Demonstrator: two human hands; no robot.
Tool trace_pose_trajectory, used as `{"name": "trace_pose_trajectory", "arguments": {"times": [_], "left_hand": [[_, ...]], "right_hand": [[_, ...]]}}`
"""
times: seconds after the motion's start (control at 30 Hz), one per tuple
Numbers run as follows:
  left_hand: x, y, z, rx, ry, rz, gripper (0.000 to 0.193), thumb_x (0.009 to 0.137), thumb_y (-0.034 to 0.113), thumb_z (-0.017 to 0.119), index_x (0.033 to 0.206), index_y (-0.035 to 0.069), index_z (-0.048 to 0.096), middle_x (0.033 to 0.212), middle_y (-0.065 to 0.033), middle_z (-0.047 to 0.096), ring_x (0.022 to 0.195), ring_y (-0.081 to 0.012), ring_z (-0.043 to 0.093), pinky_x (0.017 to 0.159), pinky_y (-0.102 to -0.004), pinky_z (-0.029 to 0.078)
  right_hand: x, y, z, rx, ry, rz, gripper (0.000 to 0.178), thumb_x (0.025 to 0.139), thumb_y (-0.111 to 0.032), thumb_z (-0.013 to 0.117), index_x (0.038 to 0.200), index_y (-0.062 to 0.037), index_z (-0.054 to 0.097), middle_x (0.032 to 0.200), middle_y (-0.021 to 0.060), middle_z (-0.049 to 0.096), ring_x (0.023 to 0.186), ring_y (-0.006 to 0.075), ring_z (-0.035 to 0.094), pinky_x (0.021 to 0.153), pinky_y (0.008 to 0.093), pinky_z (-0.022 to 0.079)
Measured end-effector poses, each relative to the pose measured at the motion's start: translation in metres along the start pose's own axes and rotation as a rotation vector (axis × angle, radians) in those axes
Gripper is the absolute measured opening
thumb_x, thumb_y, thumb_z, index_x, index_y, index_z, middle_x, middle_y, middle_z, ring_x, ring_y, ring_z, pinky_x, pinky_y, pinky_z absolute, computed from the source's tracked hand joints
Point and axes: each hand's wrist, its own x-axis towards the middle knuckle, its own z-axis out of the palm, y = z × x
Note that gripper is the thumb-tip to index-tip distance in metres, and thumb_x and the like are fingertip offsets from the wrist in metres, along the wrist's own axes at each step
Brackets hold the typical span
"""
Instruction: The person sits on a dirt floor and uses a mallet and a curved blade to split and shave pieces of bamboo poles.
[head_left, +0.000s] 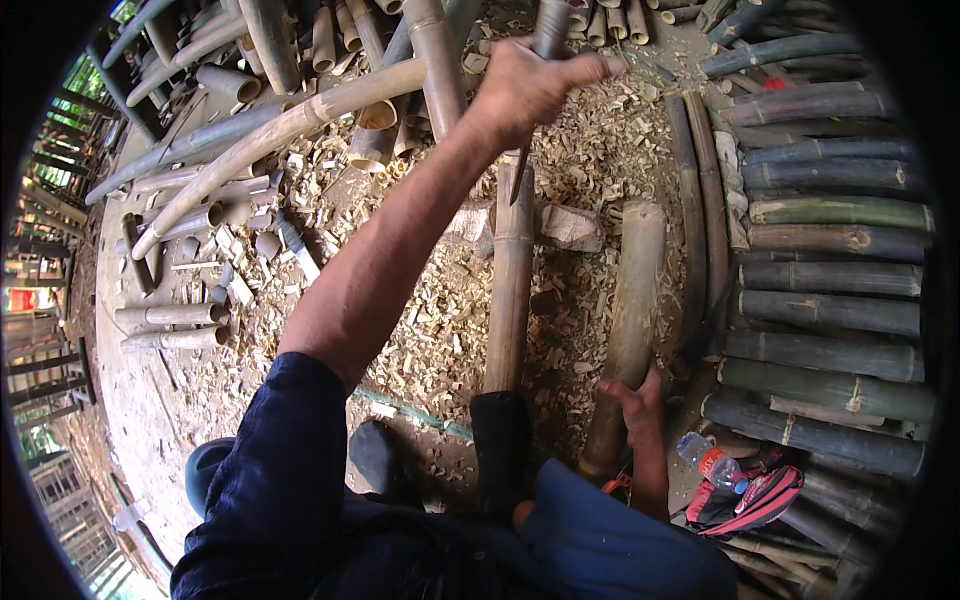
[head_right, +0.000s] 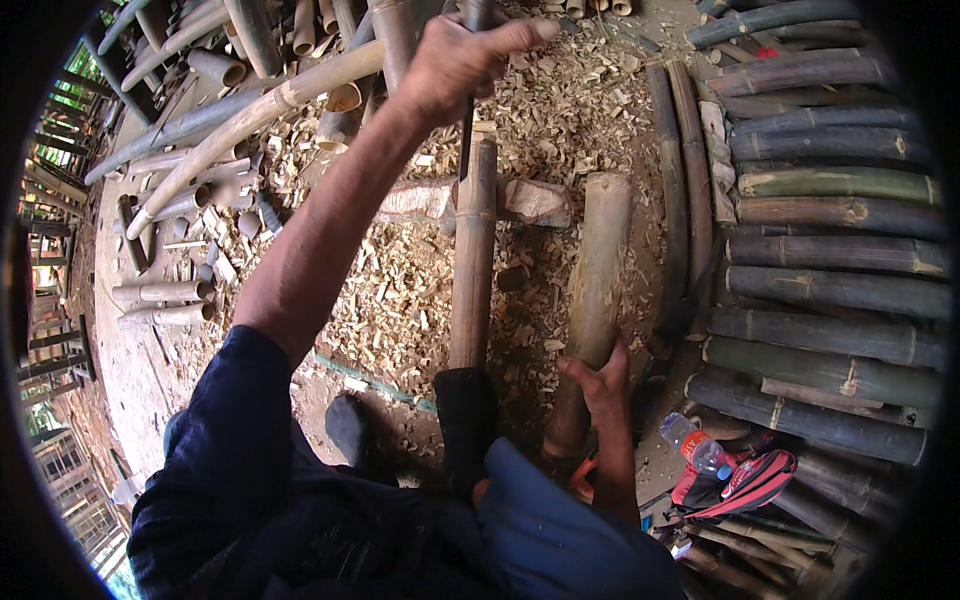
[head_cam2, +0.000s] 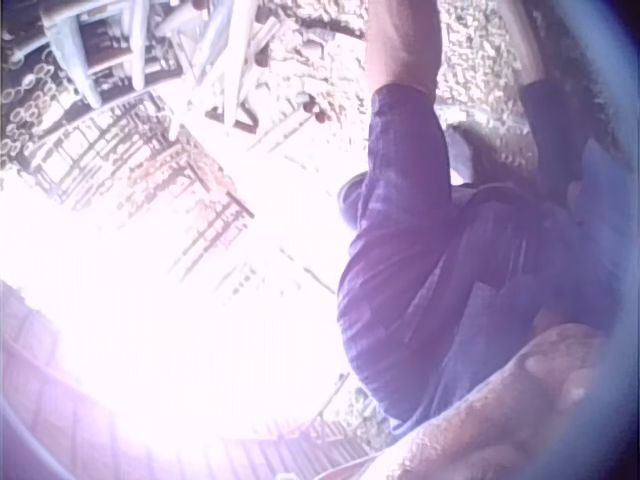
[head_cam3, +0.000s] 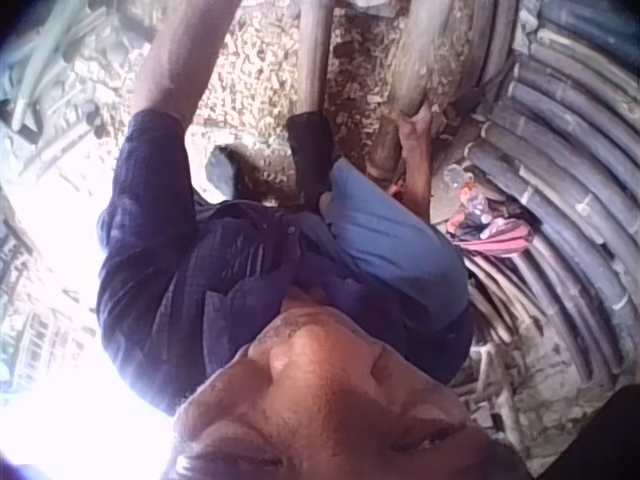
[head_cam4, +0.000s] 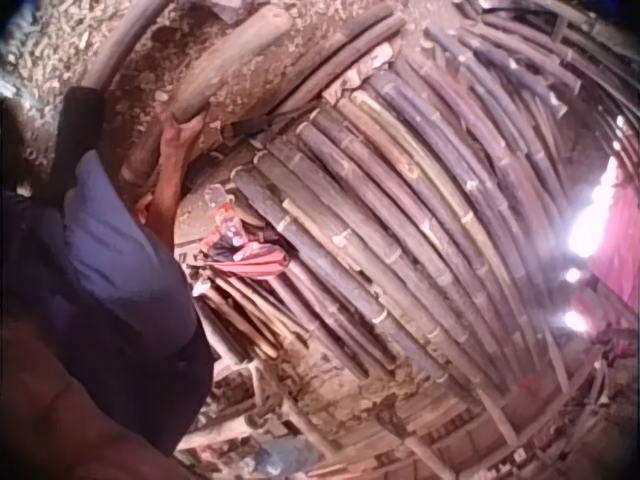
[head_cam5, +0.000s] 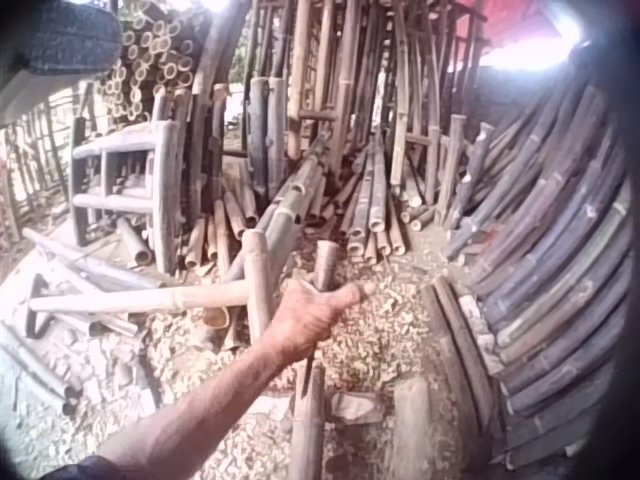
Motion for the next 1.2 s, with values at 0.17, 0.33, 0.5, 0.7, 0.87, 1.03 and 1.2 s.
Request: {"name": "trace_pose_trajectory", "arguments": {"times": [0.17, 0.33, 0.5, 0.7, 0.87, 1.03, 1.2], "left_hand": [[0.000, -0.005, -0.015, -0.037, -0.079, 0.020, 0.059, 0.083, 0.057, 0.077, 0.088, -0.002, 0.070, 0.070, -0.0033, 0.055, 0.056, -0.0095, 0.049, 0.049, -0.0293, 0.042], [-0.012, -0.024, -0.001, -0.016, -0.155, -0.024, 0.051, 0.090, 0.055, 0.072, 0.092, 0.004, 0.072, 0.063, 0.0036, 0.049, 0.054, -0.0057, 0.044, 0.048, -0.0259, 0.037], [-0.020, -0.026, 0.018, 0.039, -0.249, -0.081, 0.044, 0.090, 0.048, 0.075, 0.091, 0.004, 0.068, 0.072, -0.0029, 0.056, 0.069, -0.0113, 0.054, 0.066, -0.0340, 0.051], [-0.023, -0.032, 0.028, 0.069, -0.198, 0.061, 0.048, 0.086, 0.049, 0.079, 0.101, 0.004, 0.070, 0.072, -0.0001, 0.056, 0.064, -0.0061, 0.052, 0.056, -0.0272, 0.047], [-0.016, -0.037, 0.018, 0.066, -0.195, -0.066, 0.042, 0.082, 0.047, 0.083, 0.088, 0.007, 0.071, 0.062, 0.0031, 0.053, 0.052, -0.0059, 0.052, 0.044, -0.0250, 0.044], [-0.021, -0.037, 0.025, -0.141, -0.073, -0.105, 0.044, 0.080, 0.049, 0.084, 0.083, 0.008, 0.068, 0.063, 0.0009, 0.054, 0.050, -0.0074, 0.049, 0.047, -0.0277, 0.044], [-0.016, -0.051, 0.026, 0.008, -0.229, -0.139, 0.042, 0.081, 0.049, 0.082, 0.086, 0.008, 0.070, 0.070, -0.0001, 0.059, 0.055, -0.0057, 0.049, 0.046, -0.0240, 0.041]], "right_hand": [[0.000, 0.007, 0.001, -0.017, 0.022, 0.036, 0.070, 0.068, -0.020, 0.082, 0.129, -0.0003, 0.052, 0.108, 0.0071, 0.061, 0.098, 0.0186, 0.059, 0.090, 0.0334, 0.048], [-0.001, 0.015, -0.001, -0.028, 0.020, 0.049, 0.069, 0.068, -0.020, 0.082, 0.128, -0.0015, 0.052, 0.107, 0.0071, 0.060, 0.098, 0.0187, 0.059, 0.090, 0.0335, 0.048], [-0.001, 0.003, 0.007, -0.019, 0.019, 0.046, 0.069, 0.068, -0.020, 0.082, 0.127, -0.0016, 0.051, 0.106, 0.0070, 0.060, 0.097, 0.0185, 0.058, 0.089, 0.0330, 0.048], [0.002, 0.006, 0.004, -0.044, 0.005, 0.033, 0.070, 0.068, -0.021, 0.082, 0.127, -0.0011, 0.051, 0.106, 0.0070, 0.060, 0.096, 0.0181, 0.059, 0.088, 0.0328, 0.049], [0.000, 0.005, 0.005, -0.045, 0.008, 0.040, 0.069, 0.068, -0.022, 0.082, 0.127, -0.0008, 0.051, 0.107, 0.0073, 0.060, 0.096, 0.0185, 0.059, 0.088, 0.0329, 0.049], [0.000, 0.005, 0.006, -0.004, 0.005, 0.045, 0.067, 0.070, -0.020, 0.082, 0.126, -0.0010, 0.052, 0.107, 0.0075, 0.060, 0.096, 0.0188, 0.059, 0.088, 0.0333, 0.049], [0.001, 0.008, 0.006, 0.002, 0.011, 0.041, 0.065, 0.070, -0.017, 0.080, 0.127, -0.0012, 0.052, 0.107, 0.0075, 0.060, 0.096, 0.0183, 0.059, 0.088, 0.0330, 0.049]]}}
